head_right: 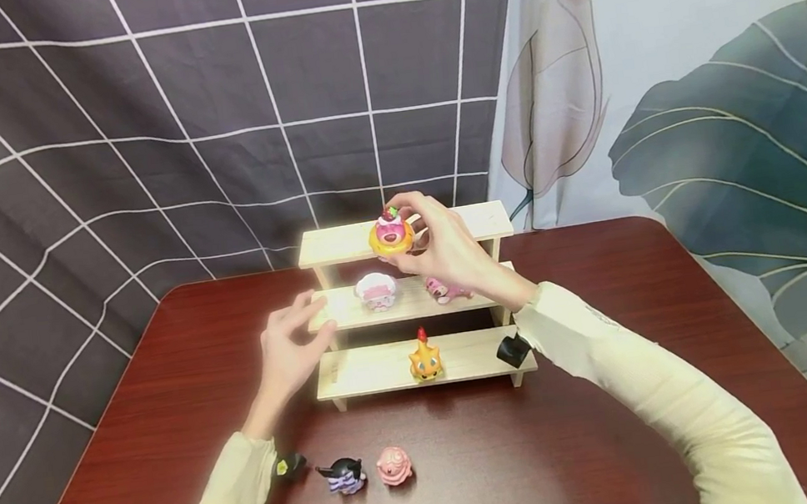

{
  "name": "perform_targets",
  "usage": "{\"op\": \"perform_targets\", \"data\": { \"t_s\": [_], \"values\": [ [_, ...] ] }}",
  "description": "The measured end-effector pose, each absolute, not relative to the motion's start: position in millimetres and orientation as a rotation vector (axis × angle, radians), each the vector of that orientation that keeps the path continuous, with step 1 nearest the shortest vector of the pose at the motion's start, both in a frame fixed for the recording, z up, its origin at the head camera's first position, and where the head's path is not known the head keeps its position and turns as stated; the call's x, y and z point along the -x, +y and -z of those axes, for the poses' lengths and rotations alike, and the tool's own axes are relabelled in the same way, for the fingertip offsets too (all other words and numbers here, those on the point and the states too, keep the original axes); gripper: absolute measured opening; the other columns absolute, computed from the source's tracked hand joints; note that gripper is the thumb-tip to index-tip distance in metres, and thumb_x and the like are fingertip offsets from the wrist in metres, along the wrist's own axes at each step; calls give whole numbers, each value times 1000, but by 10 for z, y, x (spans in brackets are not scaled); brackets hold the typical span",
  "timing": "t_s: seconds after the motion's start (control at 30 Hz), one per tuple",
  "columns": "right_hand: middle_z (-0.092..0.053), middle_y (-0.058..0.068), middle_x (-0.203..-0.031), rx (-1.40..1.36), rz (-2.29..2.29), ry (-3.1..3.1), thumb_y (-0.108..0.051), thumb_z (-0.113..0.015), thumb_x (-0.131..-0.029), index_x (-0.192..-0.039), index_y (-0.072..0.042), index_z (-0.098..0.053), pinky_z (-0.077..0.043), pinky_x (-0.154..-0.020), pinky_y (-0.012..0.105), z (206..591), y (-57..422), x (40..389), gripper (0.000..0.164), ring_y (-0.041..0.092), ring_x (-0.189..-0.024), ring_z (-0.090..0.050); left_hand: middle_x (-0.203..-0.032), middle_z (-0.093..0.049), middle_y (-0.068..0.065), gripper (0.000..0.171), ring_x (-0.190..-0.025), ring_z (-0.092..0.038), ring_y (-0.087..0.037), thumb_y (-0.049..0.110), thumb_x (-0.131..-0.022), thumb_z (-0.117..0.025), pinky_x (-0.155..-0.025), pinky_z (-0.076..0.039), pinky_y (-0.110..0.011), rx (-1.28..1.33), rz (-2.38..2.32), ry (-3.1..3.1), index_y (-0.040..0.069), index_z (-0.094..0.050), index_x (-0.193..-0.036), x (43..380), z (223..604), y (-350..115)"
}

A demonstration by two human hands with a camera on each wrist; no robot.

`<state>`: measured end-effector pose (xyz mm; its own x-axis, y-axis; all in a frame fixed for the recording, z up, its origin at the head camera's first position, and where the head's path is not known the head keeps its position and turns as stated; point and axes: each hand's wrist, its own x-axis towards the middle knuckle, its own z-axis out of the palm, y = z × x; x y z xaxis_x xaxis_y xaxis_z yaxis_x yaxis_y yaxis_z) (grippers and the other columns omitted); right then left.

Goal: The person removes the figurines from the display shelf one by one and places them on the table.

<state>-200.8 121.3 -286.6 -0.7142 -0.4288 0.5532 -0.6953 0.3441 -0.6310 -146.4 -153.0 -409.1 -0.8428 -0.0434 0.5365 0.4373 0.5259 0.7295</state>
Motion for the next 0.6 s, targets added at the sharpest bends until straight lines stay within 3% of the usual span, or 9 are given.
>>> {"op": "perform_targets", "data": {
  "t_s": [0.6],
  "values": [
    [-63,16,-112,-999,-1246,-2333,3,-87,-71,-127,-4,-55,-56,-71,38,2892,1390,1779,65,25,-81,-67,-133,-64,-8,38,-106,-50,-32,19,-81,-80,-86,-38,-47,306,1286,-2292,10,-76,-119,1446,4065,-1519]
  ]
}}
